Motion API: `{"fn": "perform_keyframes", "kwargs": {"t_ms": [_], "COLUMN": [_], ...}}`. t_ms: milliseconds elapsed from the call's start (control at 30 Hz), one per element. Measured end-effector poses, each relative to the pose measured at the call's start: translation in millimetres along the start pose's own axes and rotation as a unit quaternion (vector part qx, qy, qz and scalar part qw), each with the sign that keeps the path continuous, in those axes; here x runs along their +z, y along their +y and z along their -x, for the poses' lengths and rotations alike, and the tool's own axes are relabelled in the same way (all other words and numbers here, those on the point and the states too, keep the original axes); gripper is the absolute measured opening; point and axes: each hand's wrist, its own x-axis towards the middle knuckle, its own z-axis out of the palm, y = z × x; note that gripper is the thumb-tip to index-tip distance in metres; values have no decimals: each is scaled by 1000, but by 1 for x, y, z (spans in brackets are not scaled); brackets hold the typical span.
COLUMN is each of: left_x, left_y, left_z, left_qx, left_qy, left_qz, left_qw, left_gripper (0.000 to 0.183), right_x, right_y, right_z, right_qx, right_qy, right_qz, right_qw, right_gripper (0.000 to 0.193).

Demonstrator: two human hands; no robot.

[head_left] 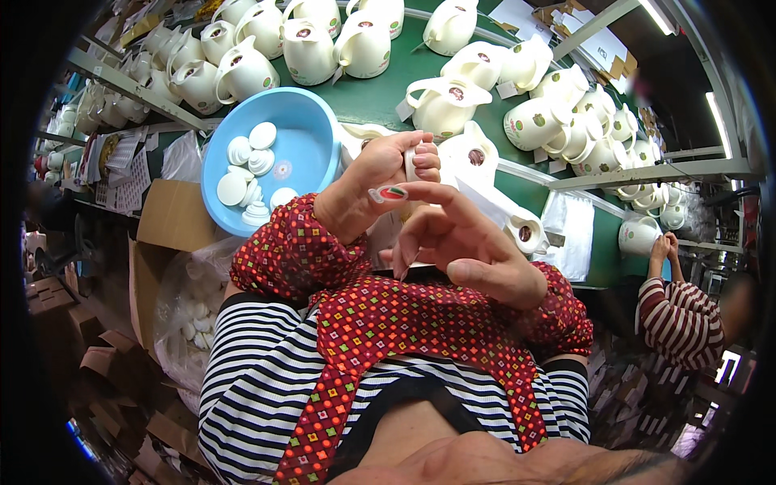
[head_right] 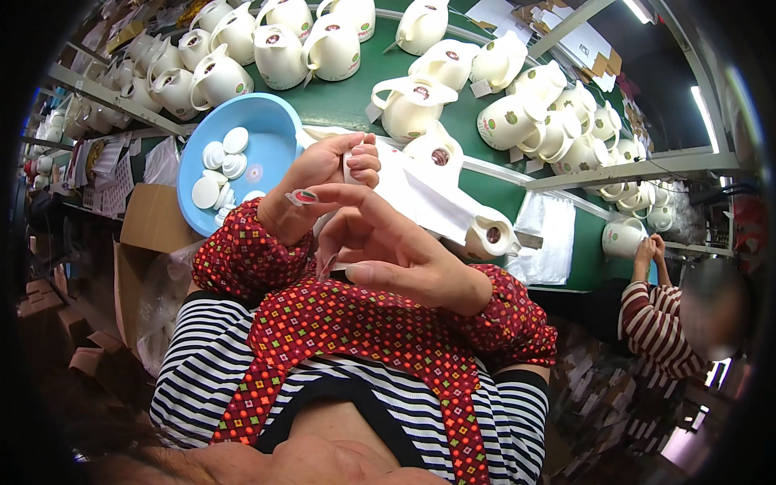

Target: The person assembles white plastic kettles on a factory workbench. They pick up each kettle, insert a small internal component, apply a sticker to the body, and place a lid on top. The finished kettles are set aside on the table.

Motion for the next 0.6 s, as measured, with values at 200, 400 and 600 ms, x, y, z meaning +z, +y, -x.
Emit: {"fn": "perform_keyframes", "kwargs": {"t_ms": [200, 400, 600], "left_x": [-18, -5, -1], "left_y": [4, -4, -4], "left_z": [7, 11, 15], "left_qx": [53, 71, 82], "left_qy": [-19, 11, 36], "left_qz": [-46, -76, -41], "left_qw": [997, 995, 995], "left_gripper": [10, 10, 10], "right_x": [-21, -12, -6], "right_y": [-8, -2, 7], "right_z": [18, 17, 12], "right_qx": [-58, 53, 6], "right_qy": [95, 180, 173], "right_qz": [251, 335, 411], "right_qw": [962, 923, 895], "right_gripper": [79, 76, 96]}}
